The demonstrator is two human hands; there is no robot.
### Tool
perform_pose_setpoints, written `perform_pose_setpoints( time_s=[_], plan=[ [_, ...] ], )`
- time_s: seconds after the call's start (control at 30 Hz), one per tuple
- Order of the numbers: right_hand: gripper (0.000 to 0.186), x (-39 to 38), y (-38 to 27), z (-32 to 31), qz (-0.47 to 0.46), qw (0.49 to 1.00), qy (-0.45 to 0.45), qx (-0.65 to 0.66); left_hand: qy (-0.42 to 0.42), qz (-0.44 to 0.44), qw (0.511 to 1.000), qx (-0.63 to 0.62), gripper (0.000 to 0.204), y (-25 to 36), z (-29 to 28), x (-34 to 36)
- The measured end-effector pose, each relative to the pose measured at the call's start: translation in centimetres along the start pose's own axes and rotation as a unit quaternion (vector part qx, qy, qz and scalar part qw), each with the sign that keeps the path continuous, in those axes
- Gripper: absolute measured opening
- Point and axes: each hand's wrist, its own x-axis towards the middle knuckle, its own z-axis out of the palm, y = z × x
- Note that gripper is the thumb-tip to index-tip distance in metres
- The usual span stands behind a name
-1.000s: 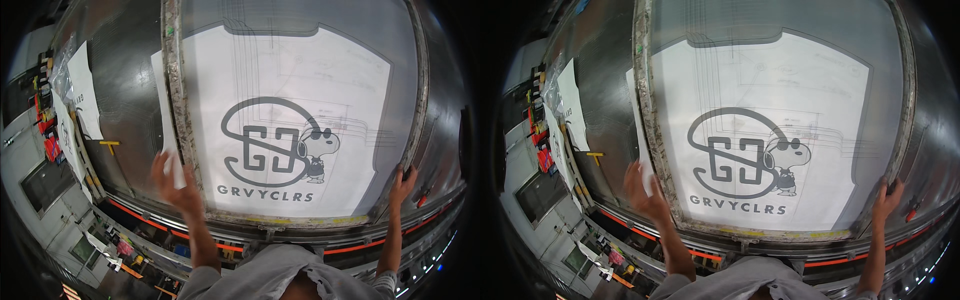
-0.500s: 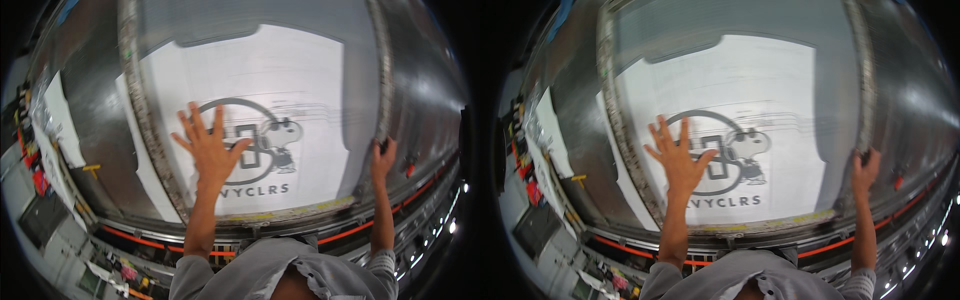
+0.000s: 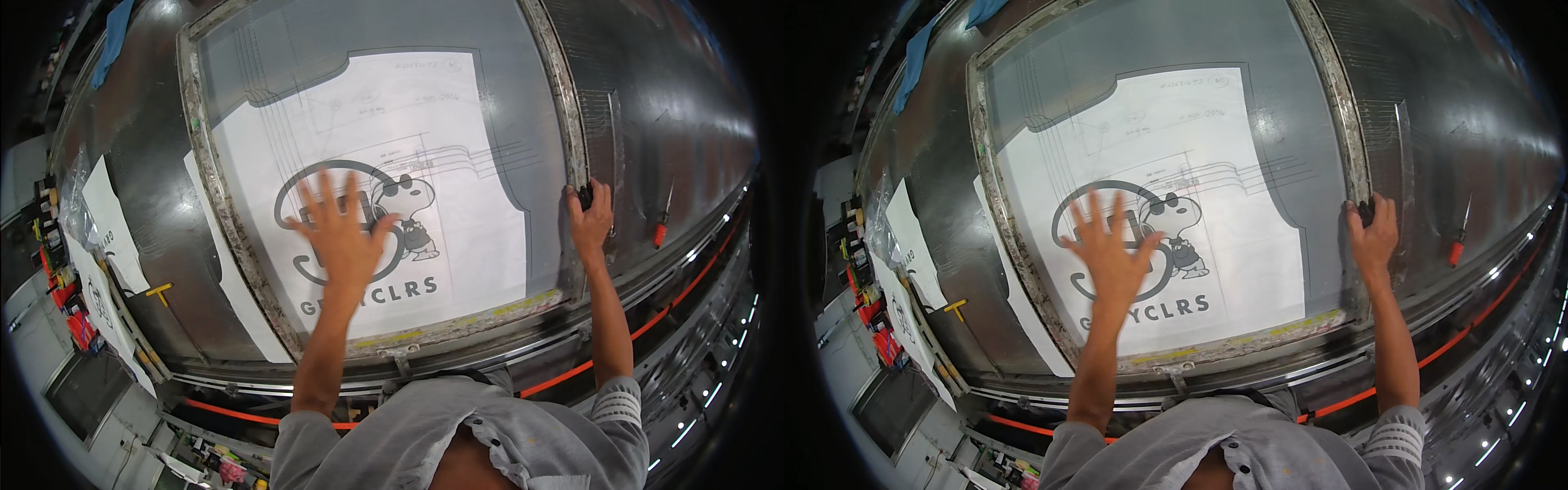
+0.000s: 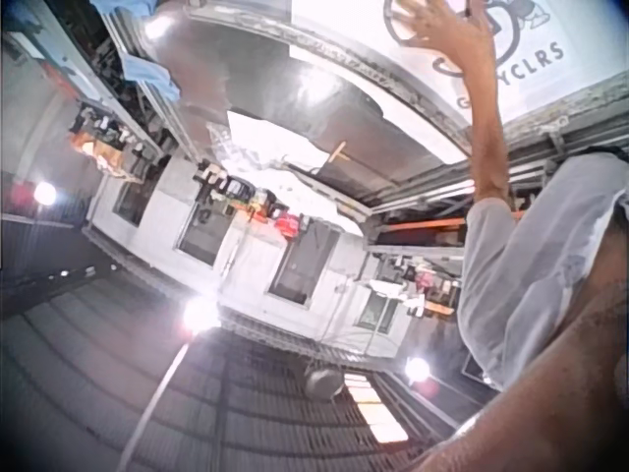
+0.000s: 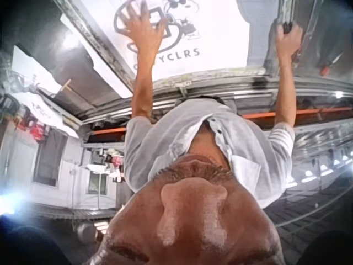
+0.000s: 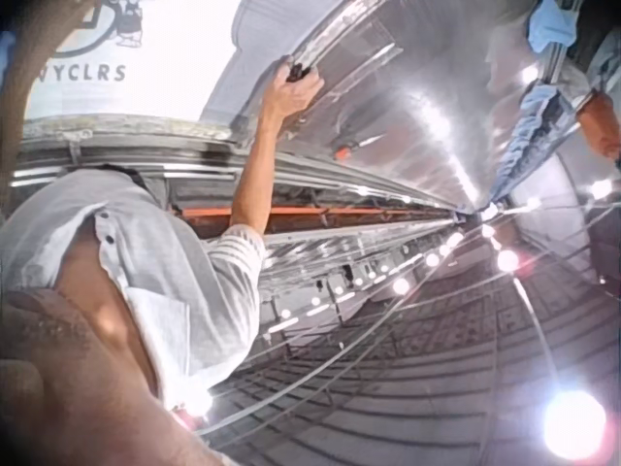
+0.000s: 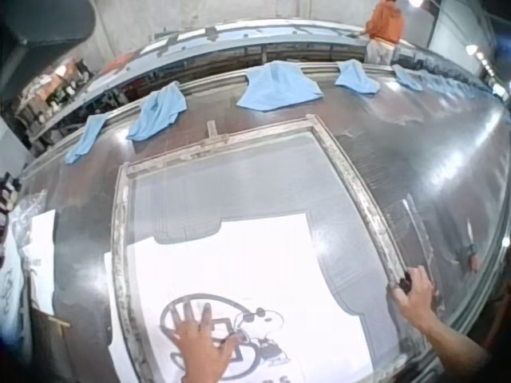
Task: The person uses a ruler and a black marker to trace straight lines and curves onto a white paper template featuring a 'GRVYCLRS' logo and a cartoon character. They repeatedly reposition the ruler to draw parallel lines and curved edges, then remove the template to reveal the traced design on the surface below.
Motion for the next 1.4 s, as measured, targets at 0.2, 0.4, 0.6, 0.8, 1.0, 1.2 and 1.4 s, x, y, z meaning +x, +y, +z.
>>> perform_pose_setpoints(
  time_s=[0.2,0.4,0.6,0.8,1.0,1.2,1.4],
  plan=[
    [0.041,-0.1,0.2,0.1,0.004,1.0,-0.003,0.006,-0.046,0.055,0.993,-0.093,0.101,7.5,1.0,0.8],
    [0.04,-0.9,1.3,0.1,-0.002,1.0,0.009,0.006,-0.035,0.059,0.995,-0.074,0.091,8.2,1.2,0.8],
    [0.043,-0.8,1.6,-0.1,-0.002,1.0,0.004,0.012,0.044,0.089,0.995,-0.032,0.055,6.4,0.2,0.6],
    [0.052,-0.6,0.7,-0.6,0.039,0.998,0.04,0.021,0.063,-0.04,0.934,-0.349,0.035,5.5,-4.8,-10.0],
    [0.042,-0.4,1.6,-1.6,0.047,0.995,0.037,0.086,-0.204,-0.001,0.672,-0.711,0.05,10.7,-0.8,-33.5],
    [0.032,-1.1,3.8,-2.5,0.09,0.968,0.095,0.216,-0.021,-0.217,0.432,-0.875,0.054,13.0,1.7,-42.0],
    [0.029,-6.9,6.0,-6.5,0.244,0.88,0.018,0.407,-0.007,-0.294,0.618,-0.73,0.034,9.8,8.1,-44.8]
  ],
)
